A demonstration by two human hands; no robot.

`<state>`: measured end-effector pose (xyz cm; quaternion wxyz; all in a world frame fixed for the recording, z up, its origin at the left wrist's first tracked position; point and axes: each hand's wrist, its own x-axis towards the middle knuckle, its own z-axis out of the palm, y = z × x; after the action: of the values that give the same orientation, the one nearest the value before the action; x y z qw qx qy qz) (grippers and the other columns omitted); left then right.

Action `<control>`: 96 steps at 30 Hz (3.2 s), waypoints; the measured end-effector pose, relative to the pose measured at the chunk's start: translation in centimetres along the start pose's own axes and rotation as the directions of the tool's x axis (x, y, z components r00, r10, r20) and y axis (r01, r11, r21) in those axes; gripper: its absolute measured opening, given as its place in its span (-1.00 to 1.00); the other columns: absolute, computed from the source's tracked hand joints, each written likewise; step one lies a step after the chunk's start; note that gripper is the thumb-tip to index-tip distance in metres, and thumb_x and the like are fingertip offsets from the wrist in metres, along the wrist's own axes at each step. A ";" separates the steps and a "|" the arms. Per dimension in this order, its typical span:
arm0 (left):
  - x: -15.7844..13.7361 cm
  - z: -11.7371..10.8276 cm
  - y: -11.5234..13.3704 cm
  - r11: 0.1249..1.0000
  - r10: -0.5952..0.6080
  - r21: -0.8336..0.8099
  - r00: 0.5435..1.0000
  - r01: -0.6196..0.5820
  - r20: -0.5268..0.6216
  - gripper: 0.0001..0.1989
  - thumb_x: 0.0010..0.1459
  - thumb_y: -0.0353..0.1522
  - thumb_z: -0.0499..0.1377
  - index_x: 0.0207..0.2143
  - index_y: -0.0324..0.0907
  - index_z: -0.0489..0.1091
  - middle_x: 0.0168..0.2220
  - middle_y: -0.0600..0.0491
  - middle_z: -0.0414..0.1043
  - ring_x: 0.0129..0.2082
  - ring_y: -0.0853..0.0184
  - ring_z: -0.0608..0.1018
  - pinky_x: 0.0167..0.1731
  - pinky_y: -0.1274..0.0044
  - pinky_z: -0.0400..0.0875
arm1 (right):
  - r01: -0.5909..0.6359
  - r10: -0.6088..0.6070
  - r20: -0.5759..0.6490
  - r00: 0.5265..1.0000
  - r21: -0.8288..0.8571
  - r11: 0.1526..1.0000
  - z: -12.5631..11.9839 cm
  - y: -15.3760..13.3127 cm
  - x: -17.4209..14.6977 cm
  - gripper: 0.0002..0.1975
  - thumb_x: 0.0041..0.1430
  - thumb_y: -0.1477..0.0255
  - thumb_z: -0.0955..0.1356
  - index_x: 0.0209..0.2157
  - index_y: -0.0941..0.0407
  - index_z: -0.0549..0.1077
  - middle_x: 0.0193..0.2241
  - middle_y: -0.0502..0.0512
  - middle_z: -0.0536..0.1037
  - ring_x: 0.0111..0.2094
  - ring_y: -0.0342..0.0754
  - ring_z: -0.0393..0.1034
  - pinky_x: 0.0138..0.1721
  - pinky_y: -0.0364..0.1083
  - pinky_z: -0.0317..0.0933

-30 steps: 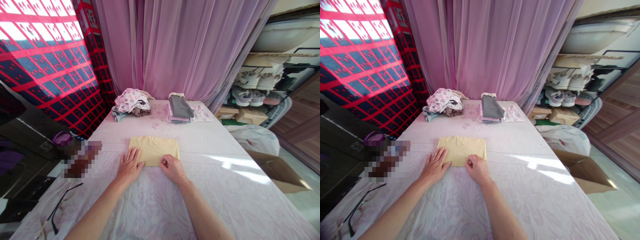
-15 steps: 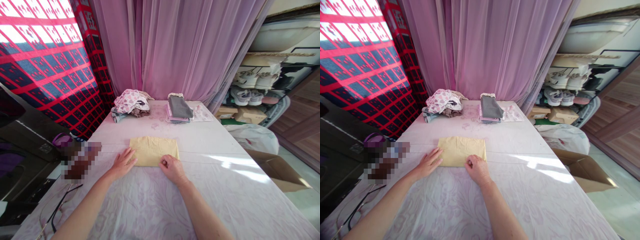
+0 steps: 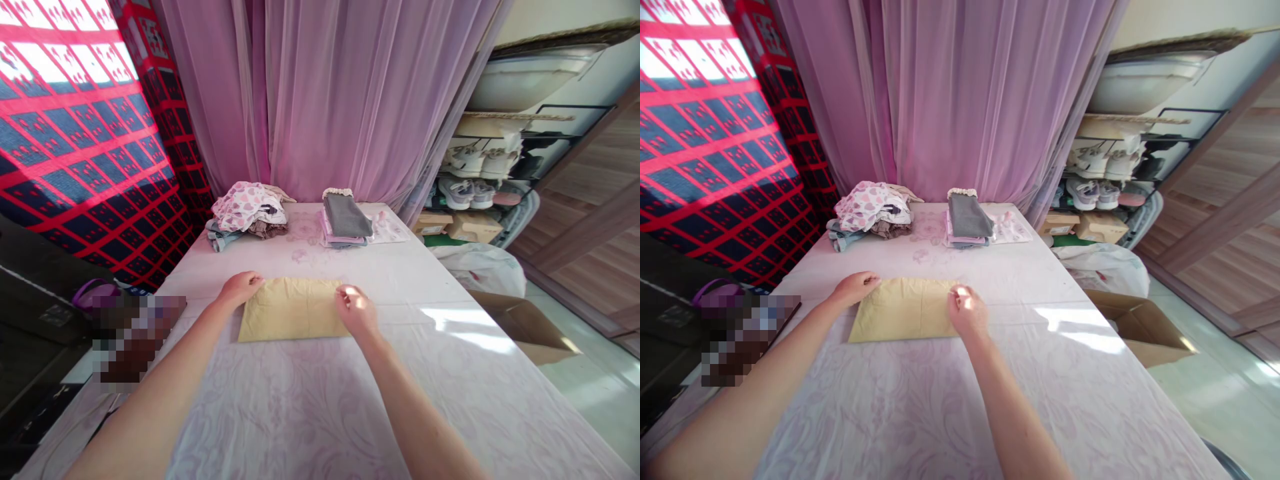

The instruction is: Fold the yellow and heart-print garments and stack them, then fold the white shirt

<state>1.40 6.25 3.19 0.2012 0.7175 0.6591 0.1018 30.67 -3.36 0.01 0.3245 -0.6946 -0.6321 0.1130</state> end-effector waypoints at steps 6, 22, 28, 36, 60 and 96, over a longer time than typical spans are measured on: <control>0.5 0.0 -0.8 0.989 -0.006 -0.151 1.000 0.008 0.014 -0.67 0.00 -0.09 0.09 -0.39 -0.14 0.46 -0.40 0.08 0.53 -0.36 0.28 0.52 -0.38 0.54 0.31 | -0.154 0.198 0.205 0.959 -0.213 0.965 -0.7 0.8 6.2 -0.70 0.26 0.25 0.27 -0.15 0.10 0.55 -0.19 0.21 0.58 -0.19 0.03 0.46 -0.25 -0.09 0.20; 0.4 1.1 -0.8 0.996 -0.087 0.018 0.996 0.087 -0.021 -0.68 0.14 -0.10 0.06 -0.29 -0.08 0.49 -0.30 0.05 0.58 -0.18 0.19 0.56 -0.24 0.49 0.32 | -0.168 0.213 0.221 0.952 -0.205 0.964 1.0 0.4 6.2 -0.80 0.22 0.32 0.32 -0.35 0.05 0.58 -0.36 0.11 0.61 -0.35 -0.03 0.45 -0.42 -0.13 0.10; 0.2 0.9 -0.1 0.980 -0.108 0.165 0.994 0.110 -0.019 -0.70 0.16 -0.13 0.08 -0.22 -0.06 0.50 -0.18 -0.02 0.59 -0.08 0.09 0.55 -0.09 0.38 0.31 | -0.167 0.213 0.176 0.961 -0.247 0.955 0.9 -0.2 5.3 -0.79 0.25 0.35 0.29 -0.27 0.07 0.58 -0.23 0.20 0.59 -0.22 0.05 0.48 -0.30 -0.07 0.20; -2.5 3.9 3.6 0.901 0.368 0.301 0.918 -0.313 -0.146 -0.58 0.31 -0.30 -0.08 0.12 -0.09 0.38 0.25 -0.03 0.30 0.24 0.19 0.31 0.23 0.28 0.10 | 0.245 -0.223 0.162 0.961 -0.135 0.960 2.2 -3.8 3.7 -0.61 0.32 0.48 0.20 0.13 0.07 0.41 0.17 0.17 0.42 0.18 0.01 0.27 0.15 0.00 0.13; -4.5 5.9 0.9 0.923 0.215 0.355 0.964 -0.148 -0.159 -0.48 0.33 -0.19 -0.09 0.24 -0.23 0.22 0.30 -0.11 0.21 0.30 0.12 0.24 0.25 0.17 0.11 | 0.016 0.128 0.336 0.933 -0.393 0.919 3.1 -1.6 0.8 -0.33 0.38 0.14 0.05 0.36 0.24 0.02 0.39 0.21 -0.08 0.40 0.08 -0.24 0.33 0.18 -0.31; -9.3 7.5 1.3 0.879 0.416 0.319 0.897 -0.355 -0.148 -0.32 0.21 -0.02 0.08 0.29 -0.16 0.17 0.33 -0.18 0.13 0.32 0.00 0.17 0.27 0.11 0.06 | 0.369 -0.261 0.458 0.850 -0.162 0.915 0.1 -0.2 -3.3 -0.24 0.20 0.08 0.31 0.34 0.11 0.12 0.37 0.23 0.05 0.38 0.09 -0.15 0.35 0.16 -0.25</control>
<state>4.60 -4.10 -1.89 0.0002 0.8411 0.5274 0.1200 29.88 -6.47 -0.75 0.1044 -0.5733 -0.8024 0.1287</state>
